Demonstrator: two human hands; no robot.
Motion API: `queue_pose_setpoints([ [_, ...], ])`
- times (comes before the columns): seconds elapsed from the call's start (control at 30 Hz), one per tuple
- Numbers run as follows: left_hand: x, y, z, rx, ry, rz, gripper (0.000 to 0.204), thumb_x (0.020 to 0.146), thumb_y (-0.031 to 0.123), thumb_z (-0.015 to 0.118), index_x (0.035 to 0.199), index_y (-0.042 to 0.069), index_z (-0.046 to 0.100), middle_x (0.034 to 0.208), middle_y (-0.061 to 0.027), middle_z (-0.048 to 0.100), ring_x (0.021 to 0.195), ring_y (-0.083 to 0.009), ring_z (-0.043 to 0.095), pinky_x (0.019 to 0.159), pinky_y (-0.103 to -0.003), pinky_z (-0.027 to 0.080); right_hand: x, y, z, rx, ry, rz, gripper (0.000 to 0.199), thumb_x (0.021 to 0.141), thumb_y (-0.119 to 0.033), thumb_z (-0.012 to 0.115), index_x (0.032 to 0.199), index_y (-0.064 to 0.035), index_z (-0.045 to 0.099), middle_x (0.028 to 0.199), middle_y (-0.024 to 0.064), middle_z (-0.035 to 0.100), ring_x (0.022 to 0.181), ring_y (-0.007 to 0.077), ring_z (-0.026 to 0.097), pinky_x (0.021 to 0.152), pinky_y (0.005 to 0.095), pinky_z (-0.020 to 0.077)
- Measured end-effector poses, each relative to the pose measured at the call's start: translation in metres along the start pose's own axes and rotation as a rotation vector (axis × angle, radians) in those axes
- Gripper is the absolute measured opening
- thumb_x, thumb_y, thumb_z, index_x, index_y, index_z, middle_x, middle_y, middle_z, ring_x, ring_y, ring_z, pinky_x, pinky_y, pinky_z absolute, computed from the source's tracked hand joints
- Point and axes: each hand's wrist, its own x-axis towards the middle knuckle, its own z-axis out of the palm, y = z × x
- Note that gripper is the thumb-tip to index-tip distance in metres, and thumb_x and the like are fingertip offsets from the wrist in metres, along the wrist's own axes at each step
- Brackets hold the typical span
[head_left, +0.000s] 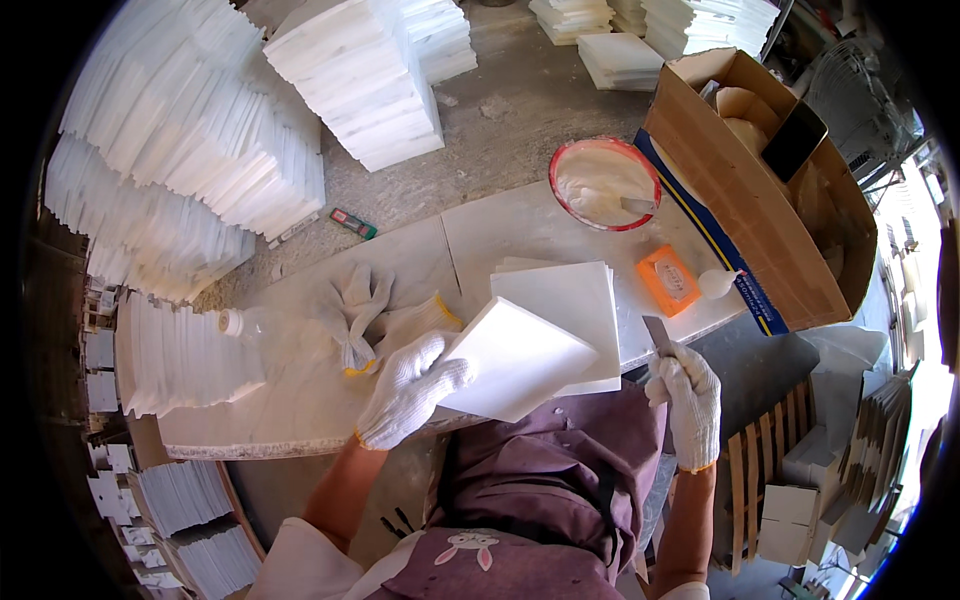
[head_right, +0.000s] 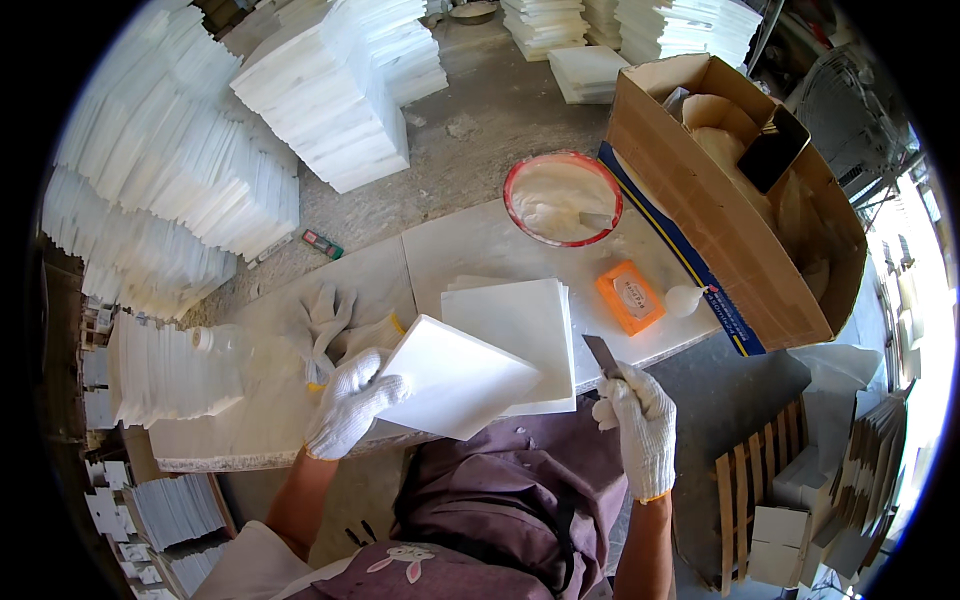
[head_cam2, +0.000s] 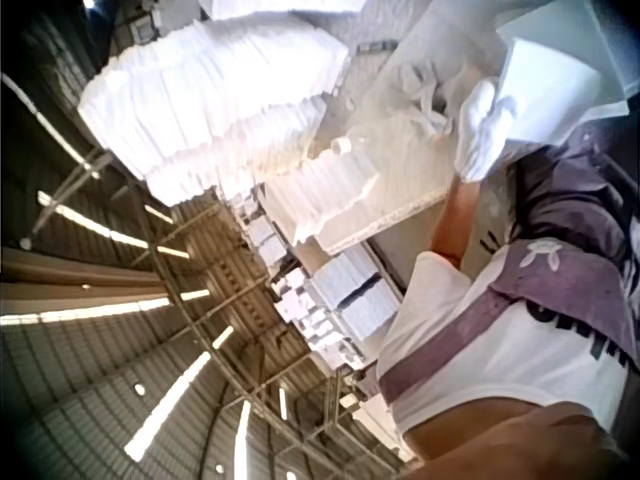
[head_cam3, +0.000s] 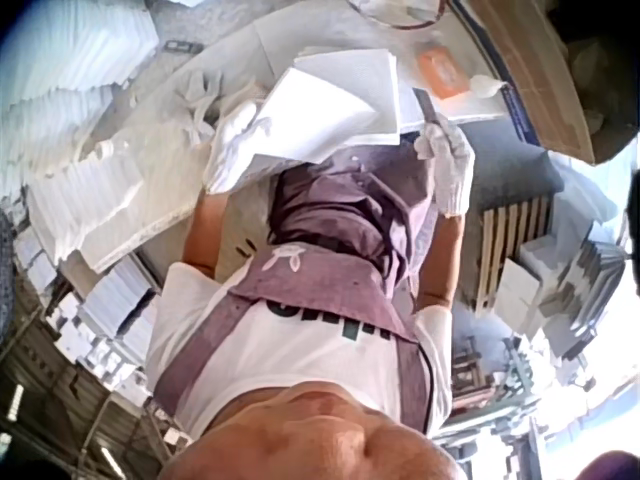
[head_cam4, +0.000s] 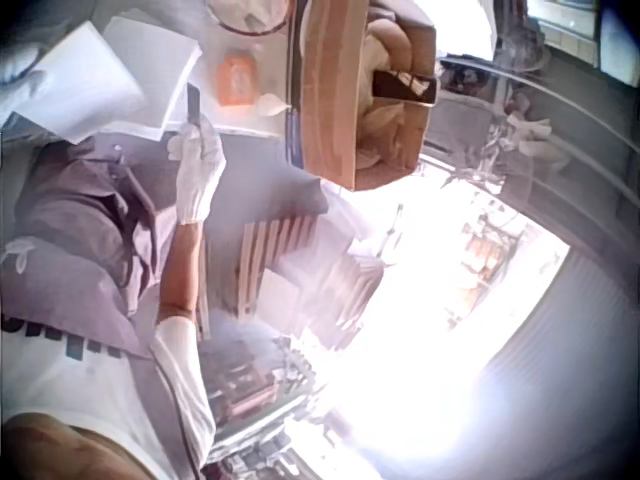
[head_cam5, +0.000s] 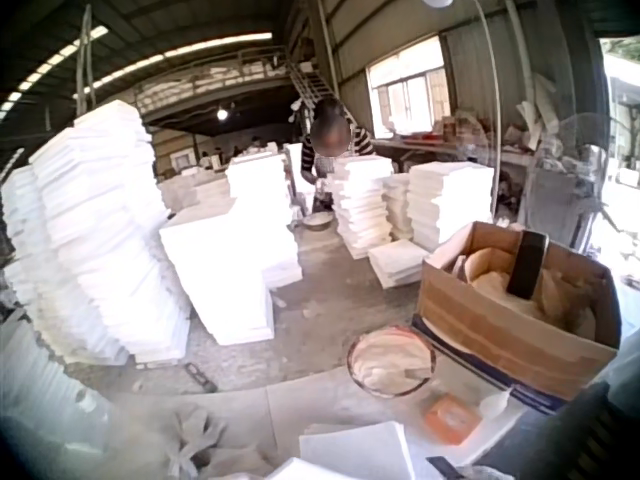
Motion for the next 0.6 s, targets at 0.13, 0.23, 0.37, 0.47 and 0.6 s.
queue_pose_setpoints([
  [0.13,-0.005,-0.005,-0.006,-0.003,0.021,-0.018,0.027,0.092,0.013,0.067,0.115,-0.001,0.064,0.096,0.0002,0.064,0.088,-0.0054,0.055,0.079,-0.023,0.046,0.033,-0.014,0.018,-0.122,-0.019,-0.083,0.034,0.098,-0.013,0.052,0.127,0.0023,0.061,0.088,0.0021,0.062,0.067,0.0073,0.054,0.060,0.0217,0.0451],
  [0.23,-0.007,-0.005,-0.008,-0.046,0.036,-0.047,0.027,0.092,0.014,0.067,0.114,-0.001,0.064,0.096,0.0004,0.064,0.088,-0.0051,0.054,0.079,-0.023,0.046,0.057,-0.023,0.031,-0.158,-0.050,-0.128,0.033,0.097,-0.008,0.053,0.127,0.0027,0.061,0.088,0.0038,0.063,0.066,0.0078,0.055,0.056,0.0222,0.0449],
  [0.37,-0.007,-0.007,-0.014,-0.012,0.050,-0.061,0.025,0.092,0.014,0.066,0.113,-0.001,0.064,0.096,0.0004,0.063,0.087,-0.0049,0.054,0.078,-0.023,0.046,0.085,-0.021,0.043,-0.135,0.001,-0.212,0.031,0.094,-0.007,0.057,0.123,0.0028,0.063,0.086,0.0029,0.062,0.064,0.0073,0.055,0.055,0.0223,0.0448],
  [0.47,-0.007,-0.010,-0.017,0.004,0.075,-0.061,0.023,0.092,0.015,0.066,0.109,-0.001,0.065,0.093,0.0011,0.063,0.084,-0.0044,0.053,0.075,-0.022,0.045,0.100,-0.022,0.052,-0.167,0.041,-0.243,0.029,0.092,-0.007,0.059,0.119,0.0020,0.066,0.085,0.0027,0.062,0.063,0.0072,0.054,0.055,0.0224,0.0451],
  [0.6,-0.008,-0.021,-0.021,0.018,0.120,-0.094,0.022,0.093,0.017,0.066,0.105,-0.001,0.066,0.088,0.0026,0.061,0.081,-0.0037,0.051,0.072,-0.021,0.043,0.121,-0.023,0.057,-0.195,0.085,-0.273,0.027,0.091,-0.008,0.061,0.116,-0.0003,0.068,0.087,0.0042,0.065,0.063,0.0090,0.056,0.057,0.0241,0.0466],
])
